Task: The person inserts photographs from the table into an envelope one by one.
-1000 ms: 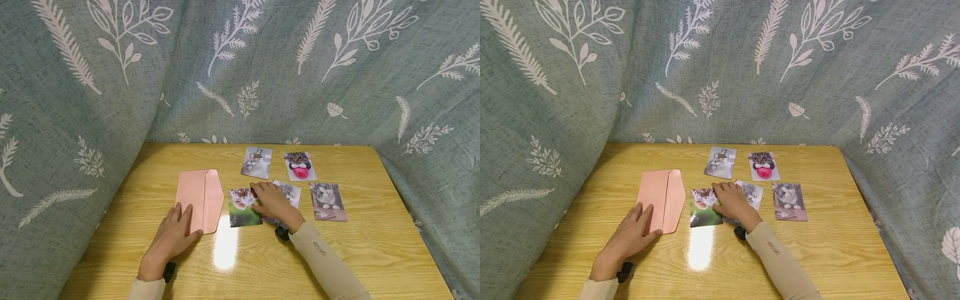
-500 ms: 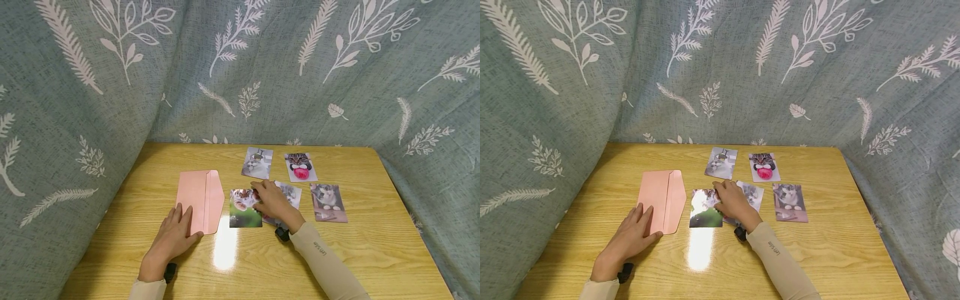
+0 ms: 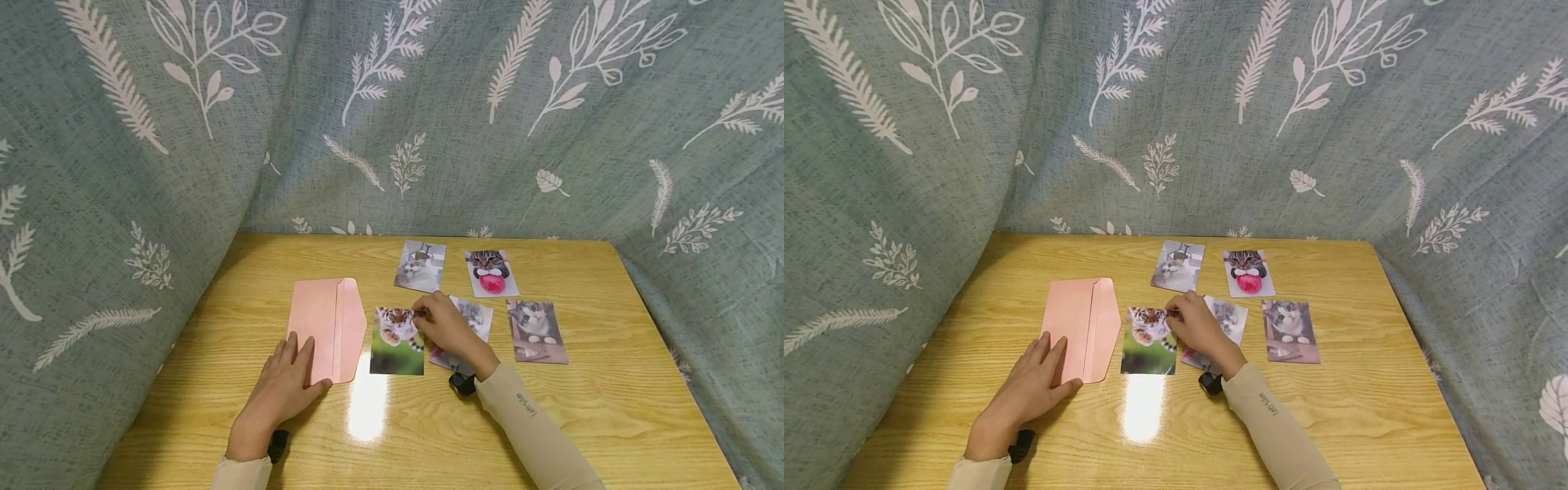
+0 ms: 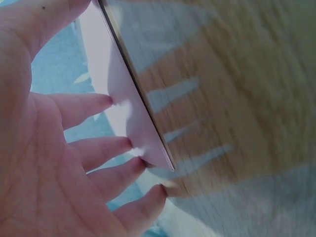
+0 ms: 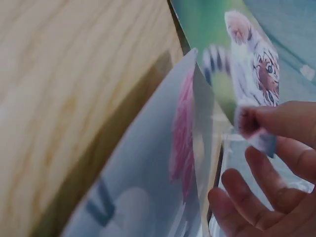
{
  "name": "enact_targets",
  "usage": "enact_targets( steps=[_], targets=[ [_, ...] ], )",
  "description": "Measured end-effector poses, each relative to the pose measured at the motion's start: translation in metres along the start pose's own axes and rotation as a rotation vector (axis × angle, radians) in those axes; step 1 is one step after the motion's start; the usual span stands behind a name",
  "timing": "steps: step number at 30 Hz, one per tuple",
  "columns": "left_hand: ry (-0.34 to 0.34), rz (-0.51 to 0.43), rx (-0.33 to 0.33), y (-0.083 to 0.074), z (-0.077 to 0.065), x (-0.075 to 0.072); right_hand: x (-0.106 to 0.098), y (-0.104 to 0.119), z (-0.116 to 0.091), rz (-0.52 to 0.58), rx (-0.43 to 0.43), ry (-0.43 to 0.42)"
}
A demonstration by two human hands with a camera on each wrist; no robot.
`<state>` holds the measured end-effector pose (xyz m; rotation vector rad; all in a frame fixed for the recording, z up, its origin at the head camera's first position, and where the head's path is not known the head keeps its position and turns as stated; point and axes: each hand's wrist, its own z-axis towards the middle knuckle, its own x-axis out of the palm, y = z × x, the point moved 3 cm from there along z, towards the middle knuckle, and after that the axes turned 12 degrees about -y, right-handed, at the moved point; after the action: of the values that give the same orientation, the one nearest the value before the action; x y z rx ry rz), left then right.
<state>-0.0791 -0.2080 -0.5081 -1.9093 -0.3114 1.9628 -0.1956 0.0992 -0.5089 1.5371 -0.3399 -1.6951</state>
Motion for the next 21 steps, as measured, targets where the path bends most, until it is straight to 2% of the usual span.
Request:
enact_targets(
  steps=[12,17,21],
  targets=[
    [-0.007,-0.015,0.008,0.0,0.001,0.0,0.001,-0.002,0.0,0.404,0.222,0.01],
    [-0.001,-0.026,0.004,0.002,0.0,0.0,0.003,-0.005,0.006,0.507,0.284,-0.036],
    [-0.001,-0.033,-0.002,0.002,0.0,0.0,0.008,-0.004,0.012,0.562,0.304,-0.037]
  ],
)
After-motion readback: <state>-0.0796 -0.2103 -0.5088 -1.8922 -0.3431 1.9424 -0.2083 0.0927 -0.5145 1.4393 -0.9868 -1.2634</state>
